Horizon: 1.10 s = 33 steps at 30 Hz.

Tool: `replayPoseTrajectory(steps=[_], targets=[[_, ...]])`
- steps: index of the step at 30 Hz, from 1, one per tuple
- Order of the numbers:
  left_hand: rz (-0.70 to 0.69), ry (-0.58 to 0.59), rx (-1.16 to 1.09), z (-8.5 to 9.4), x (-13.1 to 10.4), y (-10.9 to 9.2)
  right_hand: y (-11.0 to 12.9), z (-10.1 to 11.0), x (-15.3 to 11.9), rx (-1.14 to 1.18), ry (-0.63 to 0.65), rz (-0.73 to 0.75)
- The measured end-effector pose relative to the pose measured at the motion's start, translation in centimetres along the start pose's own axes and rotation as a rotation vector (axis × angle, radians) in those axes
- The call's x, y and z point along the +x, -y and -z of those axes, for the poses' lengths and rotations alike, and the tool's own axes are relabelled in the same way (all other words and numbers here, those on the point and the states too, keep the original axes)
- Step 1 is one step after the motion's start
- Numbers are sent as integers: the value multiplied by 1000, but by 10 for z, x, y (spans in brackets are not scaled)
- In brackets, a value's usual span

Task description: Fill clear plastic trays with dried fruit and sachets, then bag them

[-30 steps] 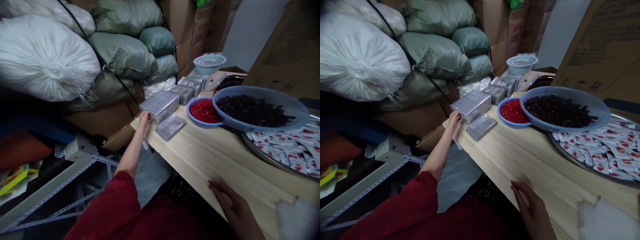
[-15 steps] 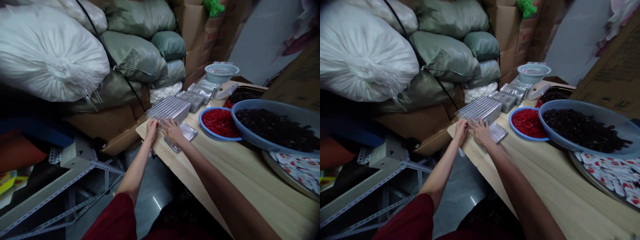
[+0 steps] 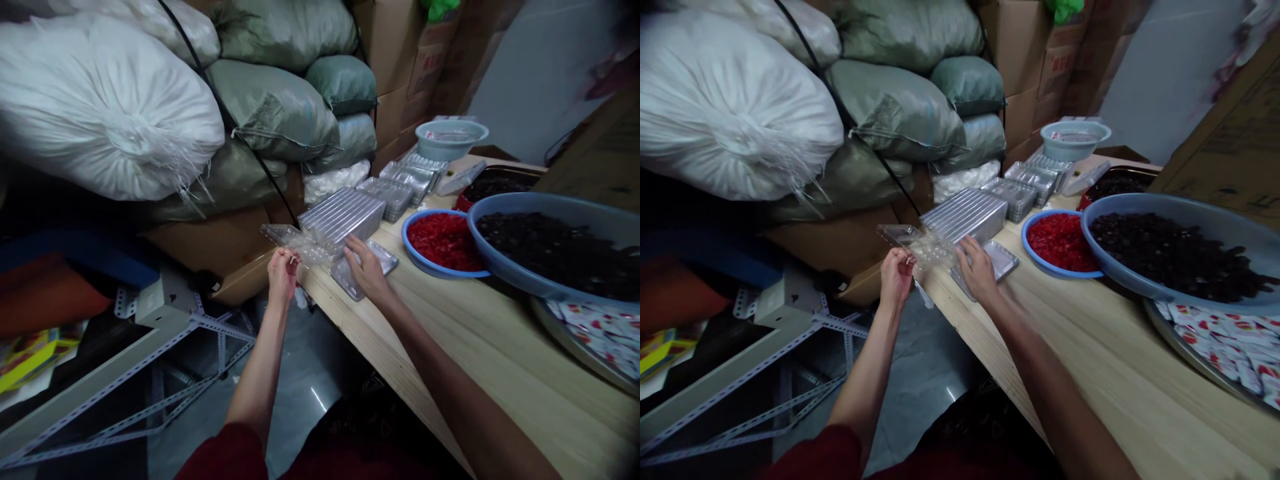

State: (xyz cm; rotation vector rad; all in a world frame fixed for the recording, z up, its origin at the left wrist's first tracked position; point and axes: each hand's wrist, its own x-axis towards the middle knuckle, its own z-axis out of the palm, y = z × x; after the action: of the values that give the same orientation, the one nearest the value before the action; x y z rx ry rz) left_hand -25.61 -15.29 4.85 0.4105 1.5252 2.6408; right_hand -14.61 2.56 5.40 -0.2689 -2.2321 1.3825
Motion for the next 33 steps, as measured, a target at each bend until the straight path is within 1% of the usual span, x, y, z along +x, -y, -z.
replayPoseTrajectory(steps=[2, 4, 5, 6, 7, 9, 11, 12, 14, 15, 18, 20, 22, 24, 26, 28, 30, 32, 33], targets=[[-27, 83, 1, -18, -31, -11, 6, 11, -32, 319, -62, -210], [6, 206, 18, -40, -67, -11, 7, 25, -67, 680, -77, -450], [52, 282, 34, -50, -86, -7, 6, 34, -84, 839, -99, -534], [110, 370, 55, -61, -105, -2, 4, 43, -101, 962, -147, -579], [173, 461, 76, -70, -122, 5, 1, 55, -117, 1041, -221, -594], [292, 608, 96, -86, -152, 22, -7, 81, -149, 1080, -421, -582], [391, 672, 74, -101, -175, 39, -15, 109, -183, 1020, -588, -585], [440, 688, 55, -109, -186, 47, -18, 121, -200, 987, -642, -600], [528, 746, 37, -125, -206, 58, -23, 140, -235, 952, -705, -647], [566, 792, 39, -132, -216, 61, -24, 146, -252, 951, -724, -664], [643, 914, 37, -155, -243, 60, -28, 151, -292, 955, -727, -683], [657, 932, 27, -168, -255, 55, -31, 148, -309, 930, -716, -671], [643, 932, 57, -180, -262, 50, -35, 144, -320, 898, -738, -653], [617, 948, 125, -189, -266, 46, -39, 141, -327, 893, -770, -650], [592, 973, 178, -195, -267, 46, -42, 140, -330, 925, -773, -670], [577, 993, 193, -198, -268, 46, -44, 141, -330, 960, -749, -691], [560, 986, 192, -199, -269, 46, -44, 144, -330, 968, -720, -708], [529, 942, 207, -197, -268, 45, -39, 150, -330, 925, -697, -724], [507, 911, 224, -196, -268, 43, -34, 154, -330, 853, -716, -722]])
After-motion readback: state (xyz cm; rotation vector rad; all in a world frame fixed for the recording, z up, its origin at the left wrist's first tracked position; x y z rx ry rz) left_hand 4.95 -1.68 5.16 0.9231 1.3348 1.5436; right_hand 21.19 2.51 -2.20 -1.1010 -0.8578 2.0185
